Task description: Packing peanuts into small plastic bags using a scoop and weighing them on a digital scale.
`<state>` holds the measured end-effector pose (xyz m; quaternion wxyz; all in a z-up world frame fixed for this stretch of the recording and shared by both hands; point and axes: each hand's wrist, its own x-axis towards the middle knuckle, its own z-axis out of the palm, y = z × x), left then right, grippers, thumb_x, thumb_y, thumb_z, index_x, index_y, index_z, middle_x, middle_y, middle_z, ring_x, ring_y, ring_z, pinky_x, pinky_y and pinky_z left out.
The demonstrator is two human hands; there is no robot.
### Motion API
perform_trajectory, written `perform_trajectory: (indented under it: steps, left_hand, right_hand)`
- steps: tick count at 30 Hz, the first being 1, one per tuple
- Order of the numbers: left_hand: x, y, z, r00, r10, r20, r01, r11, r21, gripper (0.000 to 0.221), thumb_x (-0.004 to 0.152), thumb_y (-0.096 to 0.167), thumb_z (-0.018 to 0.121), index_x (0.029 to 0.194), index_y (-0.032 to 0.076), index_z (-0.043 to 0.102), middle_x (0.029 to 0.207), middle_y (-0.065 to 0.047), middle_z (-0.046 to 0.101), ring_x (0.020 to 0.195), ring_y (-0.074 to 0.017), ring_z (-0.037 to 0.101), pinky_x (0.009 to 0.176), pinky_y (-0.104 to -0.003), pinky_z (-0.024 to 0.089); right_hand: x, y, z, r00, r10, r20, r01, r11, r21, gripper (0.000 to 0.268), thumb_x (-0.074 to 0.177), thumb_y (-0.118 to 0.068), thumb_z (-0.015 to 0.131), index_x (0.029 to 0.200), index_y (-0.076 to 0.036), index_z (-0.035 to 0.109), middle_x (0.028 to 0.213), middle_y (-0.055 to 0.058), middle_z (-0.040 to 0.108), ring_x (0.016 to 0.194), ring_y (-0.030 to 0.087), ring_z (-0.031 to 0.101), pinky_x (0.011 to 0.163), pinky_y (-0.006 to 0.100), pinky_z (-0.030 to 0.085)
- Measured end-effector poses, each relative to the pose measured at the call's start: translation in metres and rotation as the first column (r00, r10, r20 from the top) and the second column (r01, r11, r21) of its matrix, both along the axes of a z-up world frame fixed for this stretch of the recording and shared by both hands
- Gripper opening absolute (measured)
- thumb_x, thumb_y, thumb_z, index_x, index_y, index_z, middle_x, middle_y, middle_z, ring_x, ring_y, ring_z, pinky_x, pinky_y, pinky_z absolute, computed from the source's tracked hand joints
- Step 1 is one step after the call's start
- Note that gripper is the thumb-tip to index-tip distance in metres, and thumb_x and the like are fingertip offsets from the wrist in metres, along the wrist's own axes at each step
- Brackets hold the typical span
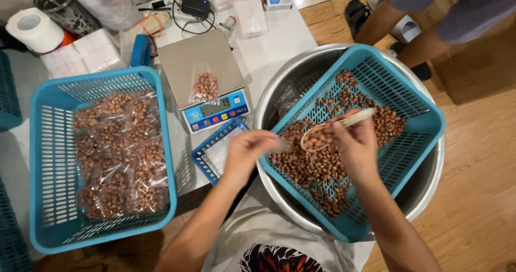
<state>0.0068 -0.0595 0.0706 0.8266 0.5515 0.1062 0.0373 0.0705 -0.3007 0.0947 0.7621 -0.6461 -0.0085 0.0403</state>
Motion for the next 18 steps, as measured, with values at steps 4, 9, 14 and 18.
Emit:
perform_trajectory:
  steps: [4, 9, 14, 18]
  left_hand:
    - [0.003, -0.028, 0.002, 0.976, -0.194, 0.097, 0.192, 0.981, 0.036, 0.03, 0.083, 0.005, 0.084, 0.112, 0.005, 0.079, 0.098, -0.014, 0.081, 0.094, -0.019, 0.076, 0.087, -0.033, 0.06]
    - [0.007, -0.052, 0.002, 0.925, -0.362, 0.117, 0.37, 0.927, -0.06, 0.043, 0.088, 0.008, 0.082, 0.128, -0.002, 0.07, 0.113, -0.018, 0.076, 0.105, -0.022, 0.073, 0.09, -0.036, 0.061]
    - [0.019, -0.036, 0.003, 0.963, -0.261, 0.064, 0.265, 0.963, -0.052, 0.024, 0.091, 0.006, 0.076, 0.115, 0.001, 0.074, 0.101, -0.016, 0.078, 0.09, -0.0234, 0.075, 0.078, -0.035, 0.064]
    - [0.056, 0.051, -0.002, 0.99, 0.084, 0.109, -0.084, 0.996, -0.009, 0.003, 0.097, 0.006, 0.067, 0.099, 0.004, 0.069, 0.094, -0.013, 0.077, 0.077, -0.019, 0.077, 0.072, -0.027, 0.064]
  right_hand:
    - [-0.019, 0.002, 0.052, 0.907, -0.02, 0.42, 0.138, 0.957, -0.254, 0.025, 0.107, -0.002, 0.057, 0.118, -0.009, 0.036, 0.111, 0.016, 0.062, 0.098, 0.02, 0.064, 0.079, 0.031, 0.055]
    - [-0.03, -0.004, 0.031, 0.58, 0.384, 0.718, 0.246, 0.758, -0.604, 0.016, 0.093, 0.006, 0.065, 0.104, -0.007, 0.063, 0.107, 0.013, 0.071, 0.083, 0.029, 0.071, 0.066, 0.04, 0.06]
    - [-0.018, 0.005, 0.052, 0.603, 0.09, 0.793, 0.338, 0.871, -0.356, 0.014, 0.102, 0.011, 0.056, 0.098, -0.002, 0.05, 0.106, 0.018, 0.065, 0.074, 0.025, 0.061, 0.067, 0.034, 0.051]
    - [-0.026, 0.008, 0.05, 0.684, 0.086, 0.725, 0.35, 0.833, -0.428, 0.019, 0.108, 0.012, 0.05, 0.107, -0.004, 0.041, 0.105, 0.015, 0.06, 0.051, 0.017, 0.042, 0.057, 0.031, 0.042]
